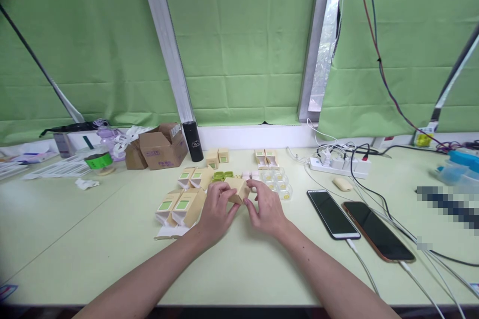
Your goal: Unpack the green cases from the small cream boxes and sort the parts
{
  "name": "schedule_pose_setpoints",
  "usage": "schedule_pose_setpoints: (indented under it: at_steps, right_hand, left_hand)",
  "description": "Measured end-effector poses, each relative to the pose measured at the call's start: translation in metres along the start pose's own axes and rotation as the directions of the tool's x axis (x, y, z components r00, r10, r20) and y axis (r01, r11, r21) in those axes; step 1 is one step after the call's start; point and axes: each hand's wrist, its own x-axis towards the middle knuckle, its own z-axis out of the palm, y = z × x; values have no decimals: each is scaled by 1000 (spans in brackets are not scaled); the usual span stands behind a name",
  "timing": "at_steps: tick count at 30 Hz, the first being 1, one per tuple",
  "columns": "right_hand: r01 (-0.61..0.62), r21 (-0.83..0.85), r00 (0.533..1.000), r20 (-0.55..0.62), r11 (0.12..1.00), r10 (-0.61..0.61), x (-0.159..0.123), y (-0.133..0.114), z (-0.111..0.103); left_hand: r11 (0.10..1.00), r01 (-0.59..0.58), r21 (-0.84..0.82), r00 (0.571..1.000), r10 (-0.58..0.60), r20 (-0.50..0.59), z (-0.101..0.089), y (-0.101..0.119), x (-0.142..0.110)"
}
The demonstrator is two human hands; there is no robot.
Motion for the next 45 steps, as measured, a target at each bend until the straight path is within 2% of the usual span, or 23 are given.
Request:
schedule_pose_setpoints:
  at_steps: [5, 11, 16, 23, 33, 38, 45]
  right_hand:
    - [37, -24, 999, 19, 999, -36, -1, -2, 1]
    - [64, -28, 997, 46, 998, -63, -3, -3, 4]
    - [83, -43, 995, 53, 996, -81, -4, -4, 8]
    - [52, -68, 998, 43, 996, -50, -5, -3, 13]
    - [-22, -68, 1000, -13, 997, 21, -3, -1, 11]
    - [-31, -76, 998, 49, 997, 35, -2, -3, 6]
    - [-34, -102, 999, 38, 994, 38, -2, -1, 8]
  left_hand:
    - [992, -77, 100, 997, 76, 14, 0, 0, -1]
    - [978, -124, 166, 991, 113, 69, 1, -1, -3]
    - [966, -164, 199, 986, 157, 51, 1, 0, -2]
    - [985, -97, 144, 992, 84, 94, 4, 0, -4]
    - [982, -96, 161, 993, 84, 84, 2, 4, 0]
    - [990, -60, 129, 995, 48, 93, 1, 4, 0]
    - [996, 35, 77, 991, -44, 125, 2, 5, -1]
